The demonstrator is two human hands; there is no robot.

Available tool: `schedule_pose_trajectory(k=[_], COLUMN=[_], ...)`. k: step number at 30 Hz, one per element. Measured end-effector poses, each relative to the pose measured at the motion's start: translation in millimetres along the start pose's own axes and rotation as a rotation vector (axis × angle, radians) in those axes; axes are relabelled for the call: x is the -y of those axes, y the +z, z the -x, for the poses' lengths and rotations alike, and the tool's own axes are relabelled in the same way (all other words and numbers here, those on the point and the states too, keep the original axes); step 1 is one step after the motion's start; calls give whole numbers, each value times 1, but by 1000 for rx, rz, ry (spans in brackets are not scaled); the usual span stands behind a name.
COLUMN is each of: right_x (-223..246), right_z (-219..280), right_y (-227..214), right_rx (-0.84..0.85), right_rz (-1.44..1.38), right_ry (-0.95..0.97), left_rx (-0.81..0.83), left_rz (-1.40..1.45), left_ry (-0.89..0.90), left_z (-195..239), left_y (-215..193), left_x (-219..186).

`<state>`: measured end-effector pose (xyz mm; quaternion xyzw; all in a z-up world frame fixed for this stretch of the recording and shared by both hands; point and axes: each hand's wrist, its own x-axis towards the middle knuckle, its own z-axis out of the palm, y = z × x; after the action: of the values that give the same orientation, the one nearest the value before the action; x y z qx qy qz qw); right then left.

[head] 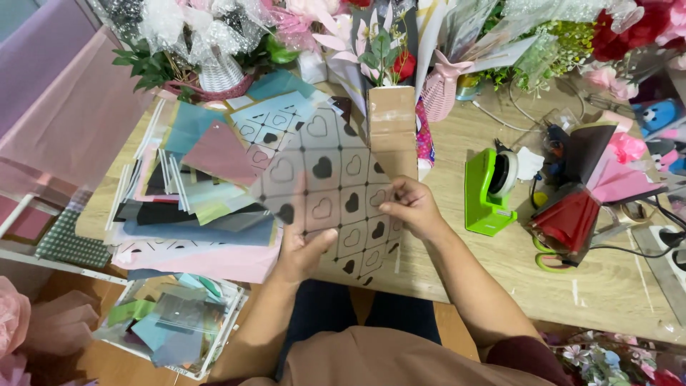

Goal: The person sits on the floor and wraps a bouquet of artificial flowers with patterned paper. They fold the paper around the bouquet, secure it with tape, and adjust the wrapping to fit the cardboard box.

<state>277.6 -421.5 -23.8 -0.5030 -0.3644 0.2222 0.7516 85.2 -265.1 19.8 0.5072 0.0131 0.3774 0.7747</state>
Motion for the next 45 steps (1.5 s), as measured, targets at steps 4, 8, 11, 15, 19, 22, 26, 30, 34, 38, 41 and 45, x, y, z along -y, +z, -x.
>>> schedule_pose_trajectory(k=[4,8,11,15,19,22,26,30,34,38,41,45], right_x=[20,33,35,34,27,18,10,3,9,14,8,-8], right_z=[3,0,2,5,1,1,0,0,0,-4,0,6], right_y=[16,29,32,26,22,16,7,-1,8,16,23,5], right_rx=[12,8,36,47,43,39,35,42,-14,-41,-47,103], right_rz=[56,115,118,173,225,132,-10,4,223,455,622,657], right_ry=[32,19,11,19,6,29,24,-3,-73,-199,-224,-174], left_rx=[-26,-319,-308,-260,-358,-351,-315,101,-28,-290,-469,-450], left_rz=[-20,150,166,237,212,392,391,-729,-597,-288,-72,-53], left_ry=[1,-53,11,4,1,7,11,174,57,-180,-319,-3], left_z=[-4,-4,-10,-25,-24,-16,31,85,72,39,9,-21], left_y=[7,4,0,-24,-5,-14,-120,-202,-124,-29,37,90], left_x=[-15,-1,-23,-27,-49,-20,159,325,264,169,82,7])
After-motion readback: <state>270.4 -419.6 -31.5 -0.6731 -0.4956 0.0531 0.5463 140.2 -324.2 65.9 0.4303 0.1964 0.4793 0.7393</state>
